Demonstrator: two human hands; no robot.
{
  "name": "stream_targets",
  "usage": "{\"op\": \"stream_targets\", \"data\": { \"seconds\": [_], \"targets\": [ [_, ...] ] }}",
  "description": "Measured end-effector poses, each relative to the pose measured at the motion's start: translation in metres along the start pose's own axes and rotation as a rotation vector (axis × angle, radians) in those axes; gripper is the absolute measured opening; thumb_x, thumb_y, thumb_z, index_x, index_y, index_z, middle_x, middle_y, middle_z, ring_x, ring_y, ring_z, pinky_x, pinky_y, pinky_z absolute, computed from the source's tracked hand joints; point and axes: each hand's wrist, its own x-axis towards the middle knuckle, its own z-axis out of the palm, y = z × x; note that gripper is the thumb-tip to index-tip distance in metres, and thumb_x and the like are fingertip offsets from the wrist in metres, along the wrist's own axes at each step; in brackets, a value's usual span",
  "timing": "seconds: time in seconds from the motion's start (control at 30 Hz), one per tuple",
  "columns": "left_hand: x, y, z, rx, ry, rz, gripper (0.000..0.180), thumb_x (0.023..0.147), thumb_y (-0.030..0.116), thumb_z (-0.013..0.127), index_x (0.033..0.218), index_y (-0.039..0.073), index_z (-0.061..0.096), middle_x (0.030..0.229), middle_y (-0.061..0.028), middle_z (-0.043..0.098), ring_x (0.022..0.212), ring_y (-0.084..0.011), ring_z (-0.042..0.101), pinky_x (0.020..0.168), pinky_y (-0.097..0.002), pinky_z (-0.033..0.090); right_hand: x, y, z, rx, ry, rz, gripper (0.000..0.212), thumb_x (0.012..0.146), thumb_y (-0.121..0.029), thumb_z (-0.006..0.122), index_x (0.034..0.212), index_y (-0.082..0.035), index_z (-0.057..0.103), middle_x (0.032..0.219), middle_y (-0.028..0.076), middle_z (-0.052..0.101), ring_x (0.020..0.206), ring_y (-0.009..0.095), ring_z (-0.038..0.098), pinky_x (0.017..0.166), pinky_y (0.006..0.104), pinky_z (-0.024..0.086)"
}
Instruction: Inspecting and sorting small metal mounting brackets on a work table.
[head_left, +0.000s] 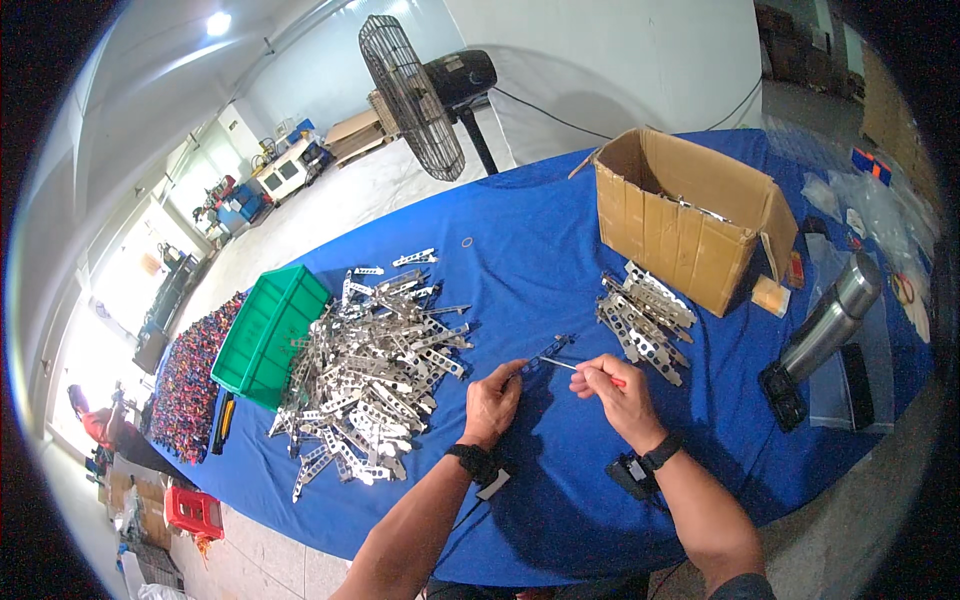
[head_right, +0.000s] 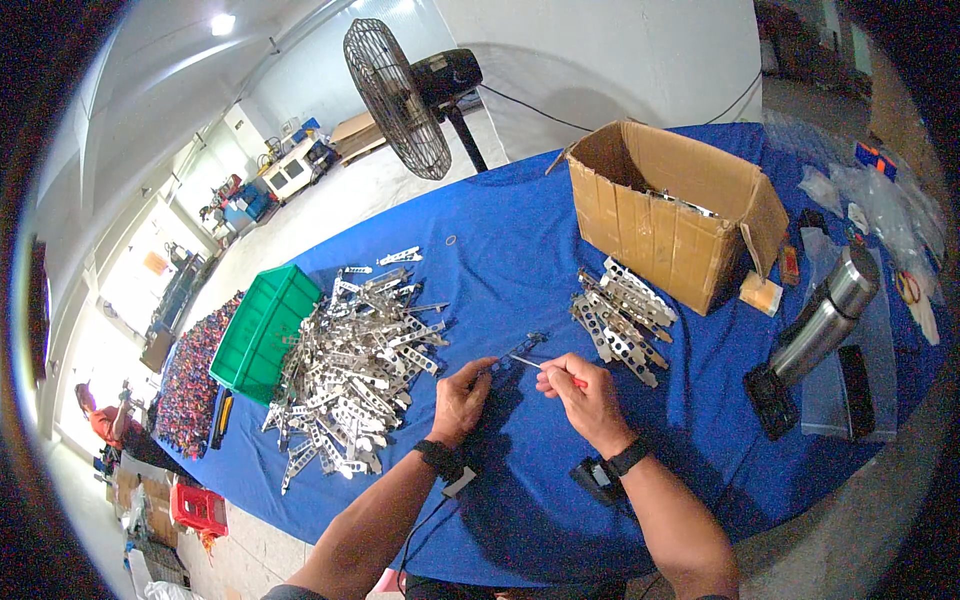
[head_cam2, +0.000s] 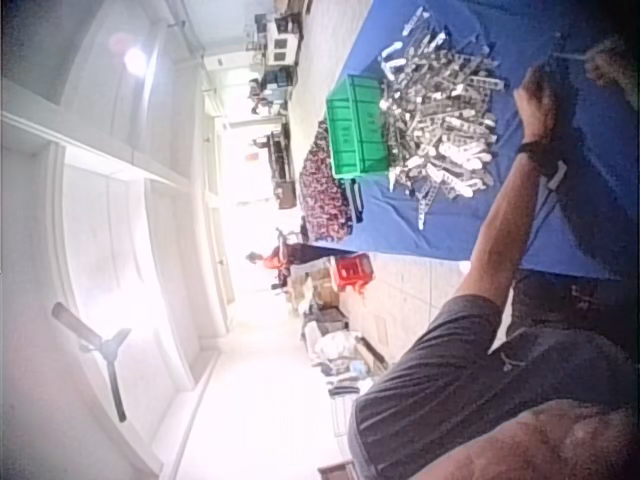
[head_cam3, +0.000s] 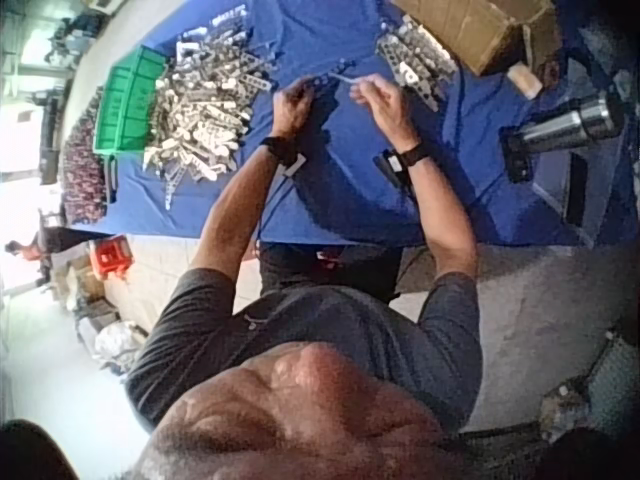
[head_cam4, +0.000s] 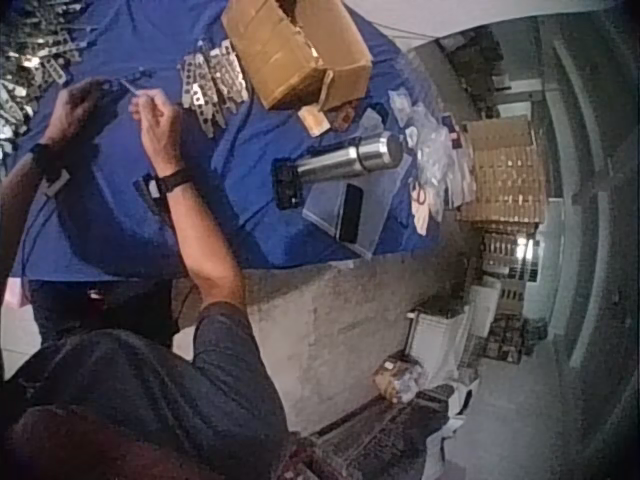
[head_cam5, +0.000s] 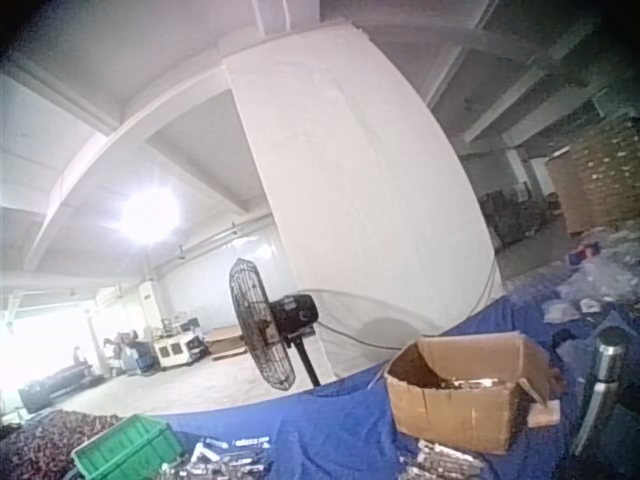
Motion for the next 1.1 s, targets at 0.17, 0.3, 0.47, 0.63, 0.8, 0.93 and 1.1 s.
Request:
{"op": "stream_targets", "data": {
  "seconds": [0.17, 0.3, 0.47, 0.63, 0.8, 0.93, 1.1],
  "targets": [
    [-0.0002, 0.0015, -0.0002, -0.013, -0.010, -0.002, 0.026, 0.093, 0.014, 0.059, 0.115, 0.006, 0.067, 0.066, -0.0070, 0.059, 0.062, -0.0082, 0.050, 0.059, -0.0285, 0.045, 0.0019, 0.0004, -0.0058, -0.014, -0.001, 0.035, 0.022, 0.098, -0.015, 0.052, 0.100, 0.003, 0.065, 0.089, 0.013, 0.071, 0.082, 0.018, 0.070, 0.074, 0.0311, 0.058],
    [-0.0001, 0.0013, -0.0002, -0.017, -0.009, 0.001, 0.026, 0.092, 0.013, 0.059, 0.116, 0.006, 0.067, 0.067, -0.0074, 0.058, 0.062, -0.0084, 0.050, 0.059, -0.0289, 0.045, 0.0011, 0.0029, -0.0033, -0.041, -0.015, 0.002, 0.022, 0.098, -0.015, 0.052, 0.099, 0.003, 0.065, 0.089, 0.012, 0.071, 0.081, 0.018, 0.070, 0.072, 0.0300, 0.057],
    [-0.0004, 0.0024, -0.0004, -0.015, -0.006, 0.005, 0.026, 0.092, 0.013, 0.058, 0.115, 0.006, 0.067, 0.066, -0.0069, 0.056, 0.062, -0.0083, 0.049, 0.058, -0.0288, 0.044, 0.0004, 0.0020, -0.0020, 0.015, -0.024, 0.000, 0.023, 0.098, -0.015, 0.052, 0.099, 0.003, 0.065, 0.088, 0.012, 0.071, 0.080, 0.017, 0.070, 0.072, 0.0297, 0.057],
    [0.0000, 0.0004, -0.0008, -0.009, -0.022, -0.024, 0.026, 0.092, 0.013, 0.059, 0.115, 0.006, 0.068, 0.065, -0.0055, 0.056, 0.061, -0.0078, 0.049, 0.057, -0.0285, 0.044, -0.0003, 0.0016, -0.0023, 0.001, -0.024, 0.012, 0.023, 0.099, -0.017, 0.052, 0.099, 0.002, 0.065, 0.088, 0.012, 0.071, 0.079, 0.016, 0.069, 0.069, 0.0292, 0.056],
    [0.0008, -0.0023, 0.0011, 0.000, 0.009, 0.010, 0.026, 0.090, 0.014, 0.058, 0.114, 0.008, 0.068, 0.065, -0.0149, 0.060, 0.056, -0.0218, 0.060, 0.058, -0.0344, 0.047, 0.0015, 0.0039, -0.0006, -0.014, -0.002, 0.007, 0.023, 0.099, -0.017, 0.051, 0.098, 0.002, 0.065, 0.087, 0.013, 0.070, 0.079, 0.016, 0.069, 0.069, 0.0294, 0.056],
    [0.0001, 0.0017, 0.0003, -0.003, 0.005, -0.013, 0.026, 0.090, 0.014, 0.058, 0.114, 0.009, 0.068, 0.065, -0.0155, 0.061, 0.056, -0.0241, 0.061, 0.059, -0.0355, 0.048, -0.0011, 0.0019, -0.0021, 0.065, -0.011, 0.030, 0.023, 0.099, -0.017, 0.051, 0.098, 0.002, 0.064, 0.087, 0.012, 0.070, 0.078, 0.017, 0.069, 0.069, 0.0296, 0.056],
    [0.0009, 0.0008, 0.0000, 0.030, 0.007, 0.006, 0.026, 0.090, 0.014, 0.058, 0.113, 0.010, 0.069, 0.066, -0.0167, 0.061, 0.057, -0.0250, 0.062, 0.059, -0.0362, 0.048, 0.0008, -0.0007, -0.0016, 0.025, 0.009, 0.035, 0.024, 0.099, -0.018, 0.051, 0.097, 0.002, 0.064, 0.087, 0.012, 0.070, 0.078, 0.017, 0.069, 0.069, 0.0294, 0.056]
  ]
}}
